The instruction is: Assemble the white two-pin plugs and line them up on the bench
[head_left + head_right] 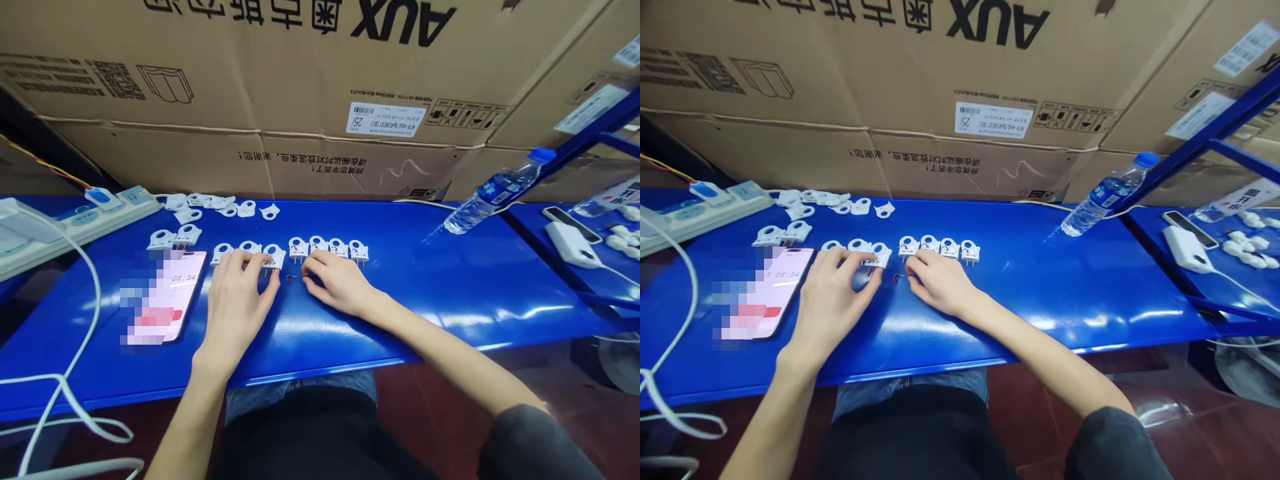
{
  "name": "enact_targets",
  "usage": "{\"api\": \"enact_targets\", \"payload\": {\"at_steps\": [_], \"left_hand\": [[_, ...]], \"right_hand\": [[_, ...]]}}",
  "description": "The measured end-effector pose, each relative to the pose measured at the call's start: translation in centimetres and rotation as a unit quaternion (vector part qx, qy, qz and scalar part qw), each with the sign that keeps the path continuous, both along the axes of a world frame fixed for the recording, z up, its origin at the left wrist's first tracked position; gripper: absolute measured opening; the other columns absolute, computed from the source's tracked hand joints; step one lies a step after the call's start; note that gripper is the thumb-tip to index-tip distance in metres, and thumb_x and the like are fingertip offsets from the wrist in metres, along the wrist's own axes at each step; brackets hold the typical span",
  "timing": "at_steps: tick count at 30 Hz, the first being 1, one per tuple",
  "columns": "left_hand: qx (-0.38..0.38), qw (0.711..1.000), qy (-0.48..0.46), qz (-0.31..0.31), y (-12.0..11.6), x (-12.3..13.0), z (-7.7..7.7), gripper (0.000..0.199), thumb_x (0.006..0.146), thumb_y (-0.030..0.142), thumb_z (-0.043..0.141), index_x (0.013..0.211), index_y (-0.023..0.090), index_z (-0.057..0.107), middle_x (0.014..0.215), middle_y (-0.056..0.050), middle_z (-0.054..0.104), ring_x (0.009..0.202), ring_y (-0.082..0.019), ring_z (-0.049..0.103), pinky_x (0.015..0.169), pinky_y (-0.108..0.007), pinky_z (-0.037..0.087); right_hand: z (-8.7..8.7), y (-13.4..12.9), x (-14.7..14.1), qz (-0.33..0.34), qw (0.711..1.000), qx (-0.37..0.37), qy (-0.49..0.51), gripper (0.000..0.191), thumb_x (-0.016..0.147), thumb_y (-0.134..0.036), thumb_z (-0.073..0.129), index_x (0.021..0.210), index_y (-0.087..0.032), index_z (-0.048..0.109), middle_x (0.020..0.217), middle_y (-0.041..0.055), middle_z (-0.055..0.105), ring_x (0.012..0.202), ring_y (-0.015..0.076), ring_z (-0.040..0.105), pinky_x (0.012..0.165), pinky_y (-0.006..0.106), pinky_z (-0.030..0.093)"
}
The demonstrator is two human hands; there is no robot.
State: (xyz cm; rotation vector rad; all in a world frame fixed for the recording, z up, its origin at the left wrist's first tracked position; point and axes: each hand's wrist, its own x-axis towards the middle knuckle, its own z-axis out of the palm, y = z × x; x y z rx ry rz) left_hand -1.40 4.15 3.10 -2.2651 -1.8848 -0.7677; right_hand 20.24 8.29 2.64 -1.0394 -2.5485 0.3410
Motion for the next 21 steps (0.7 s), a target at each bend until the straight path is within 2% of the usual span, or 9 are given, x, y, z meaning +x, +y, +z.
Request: {"api": "enact_targets", "payload": {"at_steps": [11,16,21], "left_hand": [[-0.02,0.997,0.08,0.002,3.9,-0.2,0.2,0.026,0.098,0.039,0.051,0.101,0.019,0.067,0.103,-0.015,0.063,0.102,-0.036,0.059,0.085,-0.049,0.048],[-0.026,0.995,0.096,-0.012,4.7,-0.1,-0.6,0.026,0.097,0.039,0.05,0.099,0.02,0.067,0.1,-0.015,0.064,0.102,-0.038,0.06,0.083,-0.049,0.048],[-0.027,0.994,0.104,-0.012,4.8,0.2,-1.1,0.027,0.097,0.039,0.049,0.101,0.02,0.068,0.099,-0.015,0.065,0.101,-0.038,0.06,0.083,-0.049,0.047]], "right_hand": [[-0.2,-0.3,-0.1,0.009,1.0,-0.002,0.009,0.011,0.102,-0.019,0.052,0.107,-0.019,0.062,0.108,0.0078,0.066,0.091,0.0182,0.06,0.076,0.029,0.047],[-0.4,-0.3,-0.1,0.015,1.0,-0.014,-0.005,0.013,0.104,-0.02,0.051,0.109,-0.019,0.063,0.101,0.0066,0.068,0.094,0.0192,0.061,0.078,0.03,0.046],[-0.4,-0.3,-0.1,0.017,1.0,0.007,-0.015,0.016,0.105,-0.021,0.05,0.111,-0.018,0.065,0.1,0.0062,0.068,0.093,0.0187,0.06,0.075,0.028,0.044]]}}
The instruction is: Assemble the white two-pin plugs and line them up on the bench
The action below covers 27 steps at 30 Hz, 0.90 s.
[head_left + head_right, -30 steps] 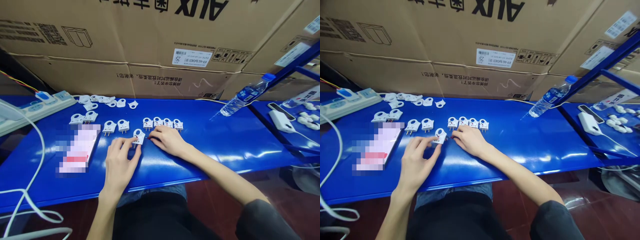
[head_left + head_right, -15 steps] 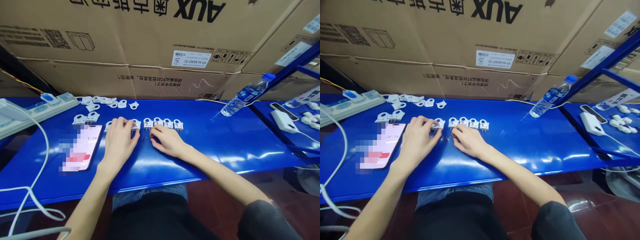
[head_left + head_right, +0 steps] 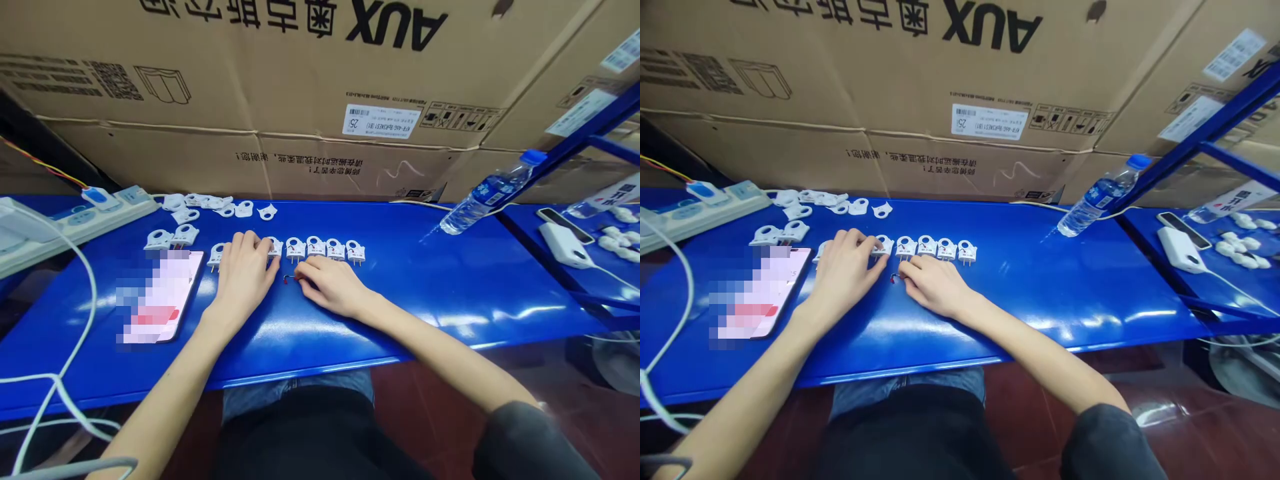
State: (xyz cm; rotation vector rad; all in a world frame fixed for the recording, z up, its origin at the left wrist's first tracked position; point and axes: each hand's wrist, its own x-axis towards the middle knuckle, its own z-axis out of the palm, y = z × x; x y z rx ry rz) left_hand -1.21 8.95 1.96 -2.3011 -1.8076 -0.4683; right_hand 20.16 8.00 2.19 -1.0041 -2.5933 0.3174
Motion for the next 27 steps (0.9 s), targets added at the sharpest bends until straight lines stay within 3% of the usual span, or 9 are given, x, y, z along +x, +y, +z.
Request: {"api": "enact_targets", "payload": {"at_steps": [5,11,16,22,27], "left_hand": [[0.006,1.0,-0.001,0.015,-0.7,-0.7,0.6,0.033,0.099,0.043,0.049,0.112,0.019,0.068,0.101,-0.014,0.066,0.1,-0.037,0.061,0.085,-0.048,0.048],[0.012,0.996,-0.026,0.087,-2.5,-2.8,0.9,0.04,0.102,0.043,0.042,0.12,0.019,0.069,0.104,-0.016,0.066,0.103,-0.038,0.06,0.086,-0.051,0.049],[0.004,0.995,-0.039,0.094,-4.1,-3.4,0.3,0.036,0.101,0.04,0.044,0.113,0.02,0.072,0.105,-0.016,0.065,0.103,-0.039,0.059,0.083,-0.052,0.05],[0.002,0.992,-0.083,0.098,-7.2,-3.0,-0.5,0.031,0.1,0.04,0.048,0.111,0.022,0.07,0.105,-0.012,0.066,0.097,-0.032,0.062,0.082,-0.046,0.052],[0.02,0.984,-0.172,0.048,-9.2,-1.4,-1.0,0.025,0.102,0.036,0.052,0.114,0.024,0.07,0.108,-0.008,0.065,0.105,-0.029,0.063,0.086,-0.04,0.052]], "right_hand": [[0.0,0.1,0.1,0.008,1.0,0.007,0.002,0.017,0.105,-0.02,0.05,0.11,-0.019,0.065,0.102,0.0062,0.067,0.093,0.0182,0.059,0.075,0.028,0.044],[0.1,0.0,0.1,-0.006,1.0,-0.01,-0.011,0.017,0.105,-0.018,0.05,0.113,-0.019,0.065,0.108,0.007,0.068,0.093,0.0179,0.06,0.067,0.028,0.039],[0.3,-0.1,0.0,-0.014,1.0,-0.017,-0.01,0.019,0.104,-0.016,0.05,0.115,-0.019,0.065,0.104,0.0064,0.071,0.094,0.0187,0.062,0.072,0.028,0.042],[0.1,0.1,0.2,0.0,1.0,-0.013,0.026,0.022,0.105,-0.017,0.051,0.12,-0.02,0.068,0.112,0.007,0.07,0.099,0.0187,0.064,0.074,0.028,0.046],[0.0,0.0,0.2,0.003,0.993,-0.05,0.107,0.024,0.107,-0.02,0.051,0.122,-0.022,0.07,0.119,0.0074,0.069,0.1,0.0176,0.066,0.085,0.03,0.052]]}}
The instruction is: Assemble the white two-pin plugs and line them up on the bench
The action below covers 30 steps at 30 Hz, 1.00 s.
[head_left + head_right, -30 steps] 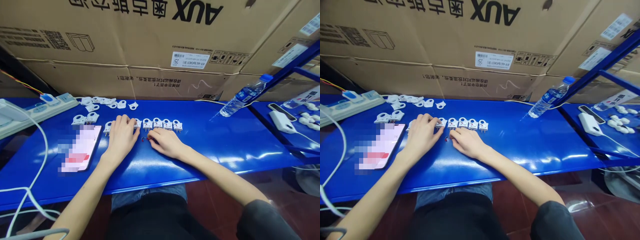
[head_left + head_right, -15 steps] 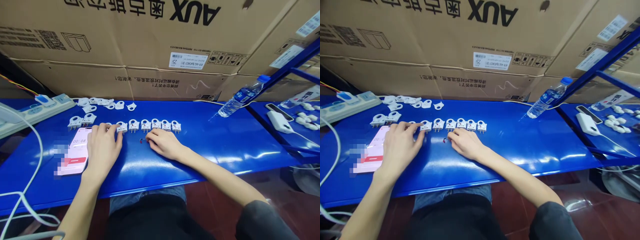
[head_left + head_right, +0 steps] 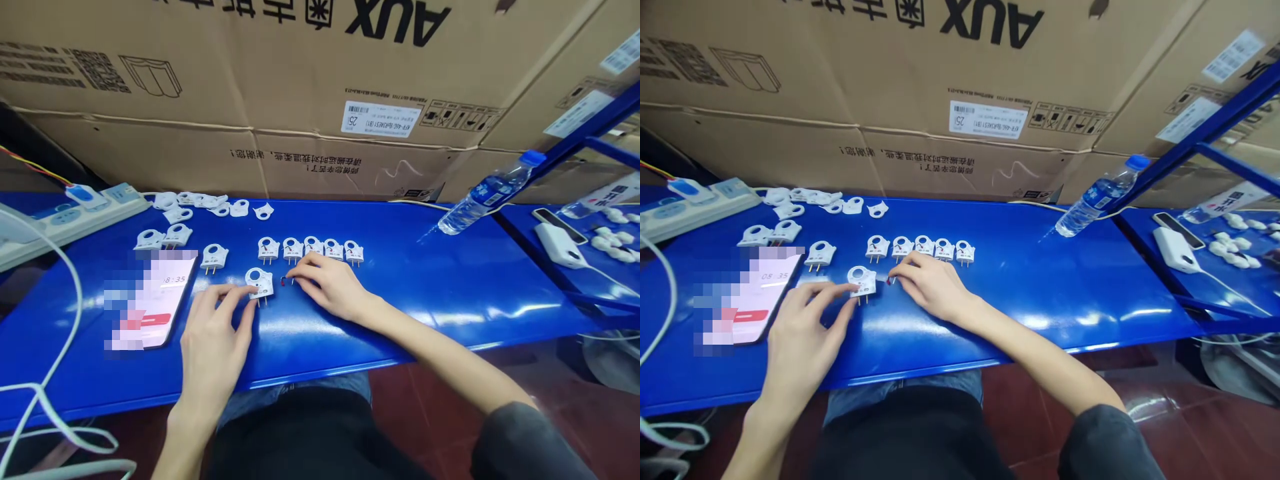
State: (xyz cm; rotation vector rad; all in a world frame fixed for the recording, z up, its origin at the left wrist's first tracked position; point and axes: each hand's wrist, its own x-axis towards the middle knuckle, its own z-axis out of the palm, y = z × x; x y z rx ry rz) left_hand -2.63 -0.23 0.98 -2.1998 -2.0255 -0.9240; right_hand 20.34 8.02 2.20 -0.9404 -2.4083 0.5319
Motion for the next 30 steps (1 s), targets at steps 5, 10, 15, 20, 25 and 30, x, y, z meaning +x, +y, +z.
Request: {"api": "enact_targets", "payload": {"at_steps": [5,10,15,20,25,30], "left_hand": [[0.04,0.996,-0.045,-0.06,-0.2,2.0,-0.4,0.021,0.102,0.027,0.055,0.118,0.025,0.069,0.106,-0.006,0.064,0.101,-0.023,0.064,0.084,-0.036,0.053],[0.061,0.991,-0.043,-0.115,-0.2,2.9,-1.0,0.023,0.102,0.021,0.057,0.121,0.025,0.068,0.103,-0.006,0.063,0.096,-0.02,0.064,0.082,-0.034,0.054],[0.052,0.988,-0.046,-0.138,-0.1,2.8,-1.2,0.024,0.101,0.019,0.058,0.122,0.023,0.068,0.101,-0.005,0.064,0.093,-0.019,0.064,0.081,-0.032,0.054],[0.032,0.985,-0.051,-0.159,-0.1,2.9,-1.1,0.023,0.101,0.019,0.058,0.12,0.023,0.07,0.097,-0.005,0.064,0.092,-0.019,0.064,0.08,-0.033,0.053],[0.019,0.986,-0.058,-0.158,-0.1,3.0,-0.9,0.023,0.101,0.02,0.057,0.119,0.023,0.071,0.095,-0.005,0.064,0.091,-0.02,0.064,0.08,-0.033,0.053],[0.021,0.985,-0.061,-0.158,-0.1,3.0,-0.9,0.022,0.101,0.021,0.058,0.119,0.022,0.071,0.094,-0.004,0.064,0.09,-0.019,0.064,0.079,-0.033,0.053]], "right_hand": [[0.5,0.0,-0.2,-0.011,0.993,-0.072,0.096,0.016,0.104,-0.023,0.058,0.117,-0.021,0.068,0.107,0.0037,0.073,0.09,0.0157,0.067,0.085,0.03,0.053],[0.8,0.2,-0.2,-0.01,0.985,-0.126,0.117,0.005,0.101,-0.02,0.064,0.102,-0.02,0.069,0.099,0.001,0.075,0.086,0.0147,0.068,0.079,0.028,0.052],[0.5,0.1,-0.2,0.008,0.99,-0.118,0.075,0.008,0.101,-0.022,0.066,0.105,-0.021,0.073,0.098,0.0014,0.077,0.088,0.0162,0.069,0.083,0.03,0.051],[0.2,0.0,-0.4,0.015,0.996,-0.083,0.04,0.009,0.101,-0.019,0.065,0.105,-0.02,0.073,0.103,0.0029,0.078,0.095,0.0175,0.068,0.085,0.03,0.051],[0.4,0.1,-0.2,0.012,0.996,-0.088,0.008,0.01,0.101,-0.018,0.064,0.102,-0.021,0.074,0.101,0.003,0.078,0.095,0.0183,0.068,0.084,0.03,0.05],[0.7,0.3,-0.1,0.016,0.995,-0.098,0.005,0.01,0.101,-0.019,0.065,0.103,-0.021,0.074,0.099,0.0026,0.078,0.095,0.0184,0.068,0.085,0.031,0.05]]}}
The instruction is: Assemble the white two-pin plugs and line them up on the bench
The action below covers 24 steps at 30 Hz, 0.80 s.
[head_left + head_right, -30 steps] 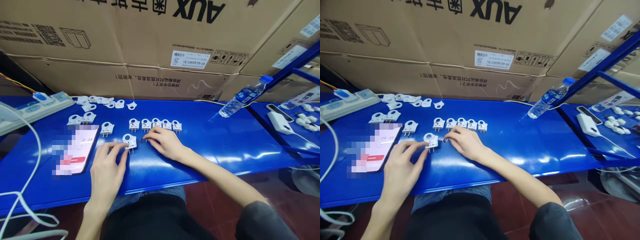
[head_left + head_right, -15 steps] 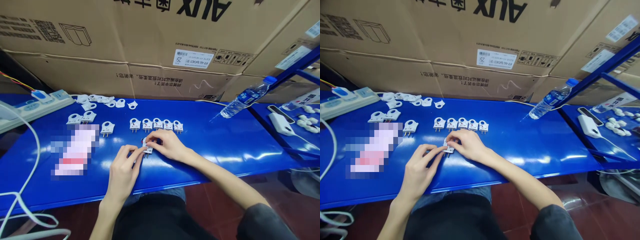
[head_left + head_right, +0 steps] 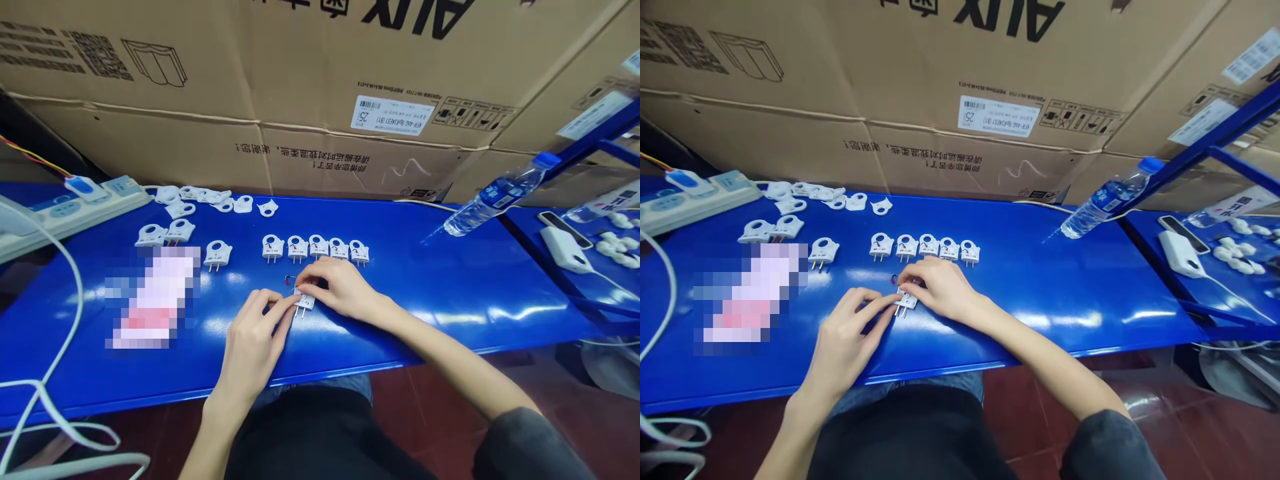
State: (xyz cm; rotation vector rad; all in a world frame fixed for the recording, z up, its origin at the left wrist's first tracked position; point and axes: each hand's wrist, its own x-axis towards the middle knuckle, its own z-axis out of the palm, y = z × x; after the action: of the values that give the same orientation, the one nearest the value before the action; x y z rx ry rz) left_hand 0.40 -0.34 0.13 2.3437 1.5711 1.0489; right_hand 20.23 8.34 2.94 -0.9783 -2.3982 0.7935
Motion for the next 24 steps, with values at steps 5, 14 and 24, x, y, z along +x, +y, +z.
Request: {"api": "enact_targets", "payload": {"at_steps": [5,14,24], "left_hand": [[0.005,1.0,0.003,-0.001,-0.04,0.01,0.04,0.022,0.101,0.02,0.059,0.119,0.022,0.071,0.093,-0.004,0.064,0.09,-0.019,0.063,0.079,-0.033,0.053],[-0.005,1.0,0.004,0.001,-0.15,0.01,0.07,0.02,0.101,0.023,0.058,0.118,0.024,0.07,0.096,-0.004,0.064,0.093,-0.02,0.064,0.084,-0.035,0.054],[-0.031,1.0,-0.002,-0.007,-0.15,0.12,0.53,0.018,0.102,0.021,0.055,0.117,0.023,0.065,0.098,-0.004,0.066,0.094,-0.021,0.061,0.084,-0.035,0.051]], "right_hand": [[0.12,-0.06,0.04,0.004,1.0,0.001,-0.013,0.009,0.101,-0.021,0.066,0.101,-0.021,0.075,0.099,0.0026,0.079,0.094,0.0183,0.067,0.083,0.03,0.049],[0.51,-0.1,0.29,0.019,1.0,-0.012,0.002,0.016,0.104,-0.022,0.06,0.106,-0.02,0.076,0.107,0.0052,0.074,0.099,0.0182,0.068,0.088,0.031,0.052],[0.12,-0.03,0.46,-0.041,0.997,0.049,-0.035,0.018,0.105,-0.022,0.056,0.111,-0.02,0.073,0.108,0.0065,0.07,0.096,0.0189,0.067,0.086,0.032,0.051]]}}
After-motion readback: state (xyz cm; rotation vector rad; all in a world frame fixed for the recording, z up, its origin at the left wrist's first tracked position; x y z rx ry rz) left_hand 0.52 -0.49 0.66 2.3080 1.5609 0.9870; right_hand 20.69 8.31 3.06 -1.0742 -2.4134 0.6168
